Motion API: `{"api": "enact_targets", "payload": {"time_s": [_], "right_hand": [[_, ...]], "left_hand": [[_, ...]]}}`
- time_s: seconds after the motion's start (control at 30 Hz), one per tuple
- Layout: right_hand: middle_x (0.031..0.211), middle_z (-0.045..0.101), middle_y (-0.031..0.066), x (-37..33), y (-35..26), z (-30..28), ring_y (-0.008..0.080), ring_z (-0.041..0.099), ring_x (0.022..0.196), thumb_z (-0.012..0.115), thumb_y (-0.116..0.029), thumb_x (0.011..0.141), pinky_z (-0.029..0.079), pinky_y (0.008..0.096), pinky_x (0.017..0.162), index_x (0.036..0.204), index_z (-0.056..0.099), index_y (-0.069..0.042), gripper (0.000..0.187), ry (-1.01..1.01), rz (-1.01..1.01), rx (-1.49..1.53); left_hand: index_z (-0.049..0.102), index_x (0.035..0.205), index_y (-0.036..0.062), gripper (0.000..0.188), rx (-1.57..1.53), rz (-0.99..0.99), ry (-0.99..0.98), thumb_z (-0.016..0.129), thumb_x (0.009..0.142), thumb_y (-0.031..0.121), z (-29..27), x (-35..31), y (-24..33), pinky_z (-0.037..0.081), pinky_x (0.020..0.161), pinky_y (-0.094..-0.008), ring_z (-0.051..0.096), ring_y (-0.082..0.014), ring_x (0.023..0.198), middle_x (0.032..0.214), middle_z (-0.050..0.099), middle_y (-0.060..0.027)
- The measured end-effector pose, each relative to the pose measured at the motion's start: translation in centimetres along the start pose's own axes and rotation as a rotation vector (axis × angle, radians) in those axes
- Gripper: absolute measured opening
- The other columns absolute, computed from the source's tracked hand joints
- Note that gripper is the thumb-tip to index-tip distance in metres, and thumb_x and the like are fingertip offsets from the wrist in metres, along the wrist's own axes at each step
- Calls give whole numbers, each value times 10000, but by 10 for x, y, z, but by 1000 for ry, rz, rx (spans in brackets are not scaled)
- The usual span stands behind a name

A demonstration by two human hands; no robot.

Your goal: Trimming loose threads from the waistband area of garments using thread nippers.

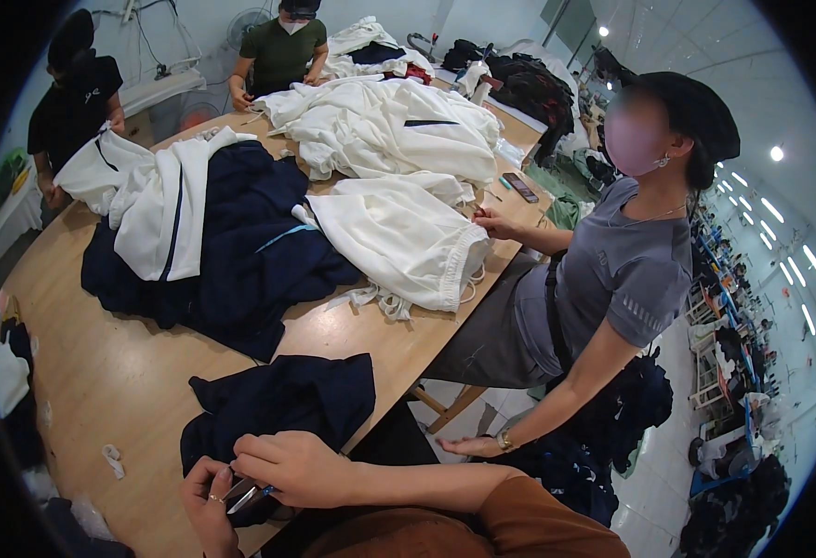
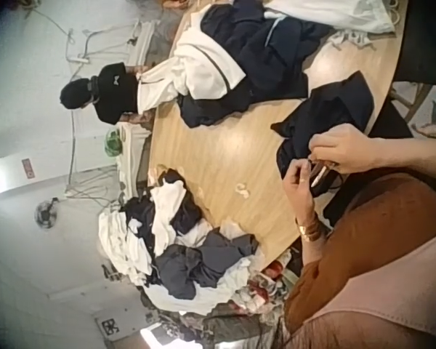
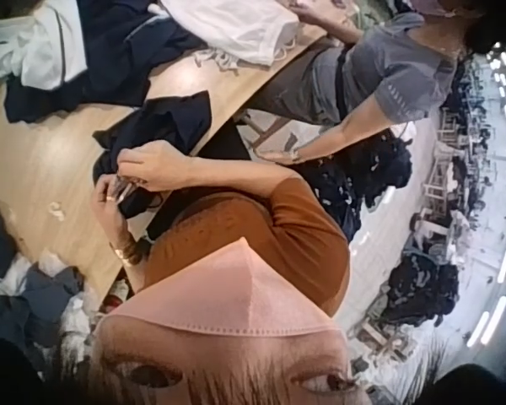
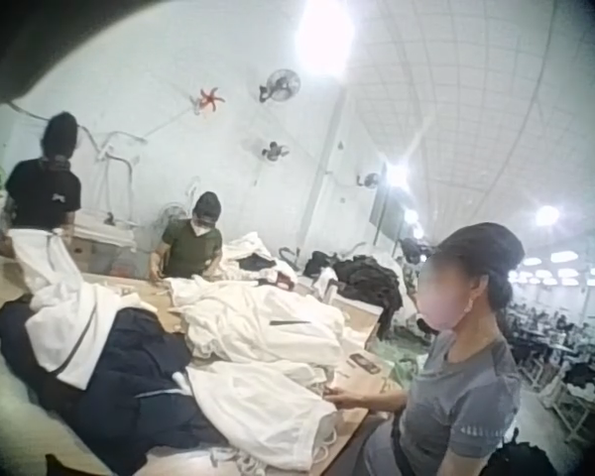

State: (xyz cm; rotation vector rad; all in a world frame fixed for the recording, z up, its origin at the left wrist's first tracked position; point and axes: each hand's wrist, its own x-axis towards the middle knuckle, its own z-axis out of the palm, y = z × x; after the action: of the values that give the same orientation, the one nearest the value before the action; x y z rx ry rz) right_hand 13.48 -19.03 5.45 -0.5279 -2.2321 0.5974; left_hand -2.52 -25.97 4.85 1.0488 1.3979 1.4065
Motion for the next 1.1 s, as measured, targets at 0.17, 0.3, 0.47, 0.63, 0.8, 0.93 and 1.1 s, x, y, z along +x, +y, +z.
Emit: {"api": "enact_targets", "payload": {"time_s": [0.17,0.3,0.47,0.63,0.8,0.93,1.1], "right_hand": [[947,540,67,2,3,4,201,581,668,665,-62,662,458,283,581,929,544,-62,292,150,-52,-80],[962,557,72,13,-11,17,210,590,681,649,-51,682,473,295,573,944,546,-64,282,61,-116,42],[973,562,91,-2,3,6,247,609,706,617,5,682,491,325,528,955,531,-62,294,-7,64,-127],[961,561,90,2,2,3,255,614,693,622,29,667,485,328,516,960,529,-68,323,13,95,-158],[1024,537,69,12,4,4,260,605,831,648,28,624,505,323,584,999,529,-98,413,-71,127,26],[1007,526,59,20,-2,3,231,613,711,672,-20,669,492,302,571,973,555,-85,332,40,54,48],[994,529,65,14,5,5,230,606,684,643,-3,678,485,296,550,945,544,-59,290,65,12,25]], "left_hand": [[526,734,36,137,-132,-69,-8,536,850,109,2,11,1,369,590,-190,470,-47,625,671,522,16],[556,747,13,112,-62,-79,42,568,828,90,-16,-12,14,376,608,-204,486,-62,656,679,532,12],[627,865,-16,142,187,108,-150,625,848,125,-5,7,8,439,646,-237,539,-90,695,731,602,-55],[616,862,-21,168,177,54,-137,620,860,147,-3,5,15,442,659,-237,543,-102,695,750,601,-65],[598,806,-28,132,104,60,-8,588,848,97,-7,2,2,391,616,-230,497,-83,679,712,562,-27],[544,768,-5,138,-8,-3,47,569,852,101,-11,0,7,360,640,-206,461,-68,696,717,503,12],[541,760,-1,143,33,-41,38,564,837,117,-4,7,9,367,637,-204,462,-70,685,713,509,23]]}}
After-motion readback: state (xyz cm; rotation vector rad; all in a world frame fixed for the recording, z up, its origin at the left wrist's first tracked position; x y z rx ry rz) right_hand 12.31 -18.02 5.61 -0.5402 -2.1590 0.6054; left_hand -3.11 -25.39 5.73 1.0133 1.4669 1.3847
